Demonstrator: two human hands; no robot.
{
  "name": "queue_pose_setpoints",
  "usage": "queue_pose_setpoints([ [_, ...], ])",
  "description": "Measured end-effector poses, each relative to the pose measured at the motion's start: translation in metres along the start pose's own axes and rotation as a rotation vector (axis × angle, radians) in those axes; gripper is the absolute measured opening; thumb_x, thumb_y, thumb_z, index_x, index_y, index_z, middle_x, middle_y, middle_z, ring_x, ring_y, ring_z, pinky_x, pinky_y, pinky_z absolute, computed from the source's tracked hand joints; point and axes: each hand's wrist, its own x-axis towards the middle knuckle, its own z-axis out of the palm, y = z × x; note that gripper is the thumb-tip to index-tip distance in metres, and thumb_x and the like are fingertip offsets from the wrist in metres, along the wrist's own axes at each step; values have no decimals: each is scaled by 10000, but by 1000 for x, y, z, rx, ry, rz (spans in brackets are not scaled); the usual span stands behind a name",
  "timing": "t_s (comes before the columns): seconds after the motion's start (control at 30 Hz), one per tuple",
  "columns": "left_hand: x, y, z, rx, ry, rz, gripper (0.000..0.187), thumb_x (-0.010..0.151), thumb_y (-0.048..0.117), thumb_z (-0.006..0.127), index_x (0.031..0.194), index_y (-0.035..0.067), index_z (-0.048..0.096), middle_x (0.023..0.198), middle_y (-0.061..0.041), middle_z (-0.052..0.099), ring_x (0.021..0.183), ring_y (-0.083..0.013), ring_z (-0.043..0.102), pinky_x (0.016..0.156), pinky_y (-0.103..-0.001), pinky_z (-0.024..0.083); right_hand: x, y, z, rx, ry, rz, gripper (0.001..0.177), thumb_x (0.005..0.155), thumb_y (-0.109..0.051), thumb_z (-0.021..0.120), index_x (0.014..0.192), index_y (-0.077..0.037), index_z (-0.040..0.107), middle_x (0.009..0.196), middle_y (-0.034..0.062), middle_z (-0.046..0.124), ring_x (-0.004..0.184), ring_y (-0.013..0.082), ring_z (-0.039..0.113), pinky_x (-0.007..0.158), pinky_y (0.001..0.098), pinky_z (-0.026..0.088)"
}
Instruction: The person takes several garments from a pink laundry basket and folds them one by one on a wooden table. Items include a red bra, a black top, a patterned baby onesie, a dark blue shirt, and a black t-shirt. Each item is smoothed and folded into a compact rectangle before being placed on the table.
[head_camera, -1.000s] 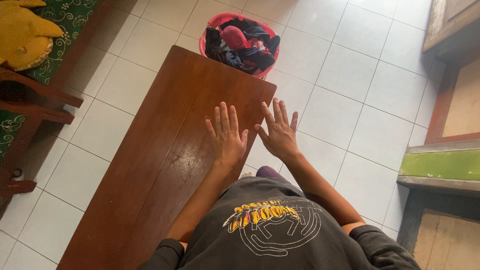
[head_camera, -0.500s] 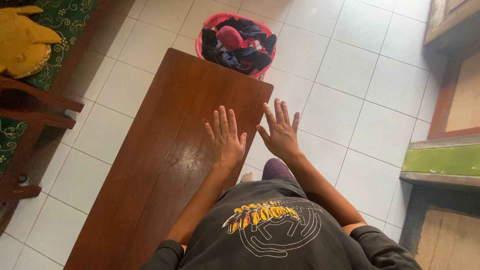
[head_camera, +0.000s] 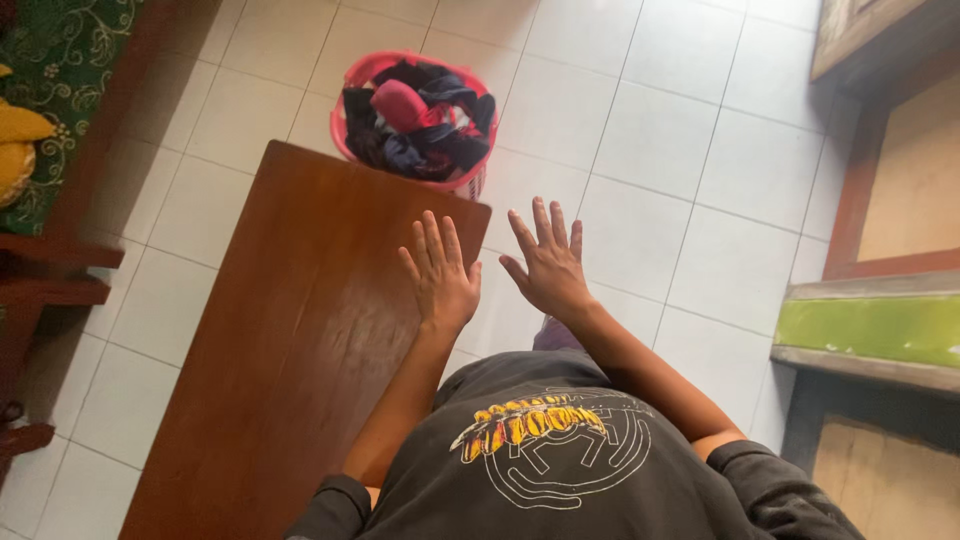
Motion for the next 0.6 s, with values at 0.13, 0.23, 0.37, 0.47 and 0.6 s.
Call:
queue_pose_setpoints([
  [0.13, 47, 55, 13, -27, -22, -7, 923, 921, 452, 659, 1610, 37, 207, 1689, -215, 33, 1563, -408, 55, 1206, -664, 147, 21, 57, -31, 2, -5, -66, 719, 1008, -488, 551, 1602, -158, 319, 1664, 273, 138, 1543, 480, 54, 1180, 700, 58],
  [0.23, 80, 88, 17, -61, -63, -34, 865, 915, 463, 663, 1581, 54, 291, 1690, -218, 31, 1556, -427, 63, 1182, -664, 219, 50, 95, -56, -55, -54, -60, 731, 977, -489, 588, 1589, -177, 337, 1661, 259, 141, 1516, 514, 74, 1168, 694, 134],
  [0.37, 100, 105, 29, -60, -76, -116, 816, 916, 461, 665, 1564, 63, 368, 1679, -220, 51, 1544, -442, 72, 1153, -671, 265, 85, 126, -65, -54, -150, -63, 748, 953, -483, 626, 1581, -190, 345, 1657, 264, 145, 1487, 543, 121, 1133, 681, 241],
  [0.47, 119, 100, 36, -53, -117, -205, 811, 901, 454, 670, 1559, 77, 382, 1673, -206, 68, 1549, -434, 69, 1153, -673, 261, 123, 144, -58, -13, -166, -140, 749, 952, -471, 638, 1582, -185, 351, 1654, 264, 181, 1510, 503, 166, 1130, 687, 260],
  [0.6, 148, 72, 65, -155, -222, -348, 795, 914, 444, 672, 1559, 87, 374, 1685, -215, 65, 1554, -418, 23, 1163, -691, 244, 182, 173, -3, -30, -248, -210, 751, 940, -473, 670, 1573, -192, 379, 1645, 219, 243, 1510, 431, 242, 1156, 654, 265],
])
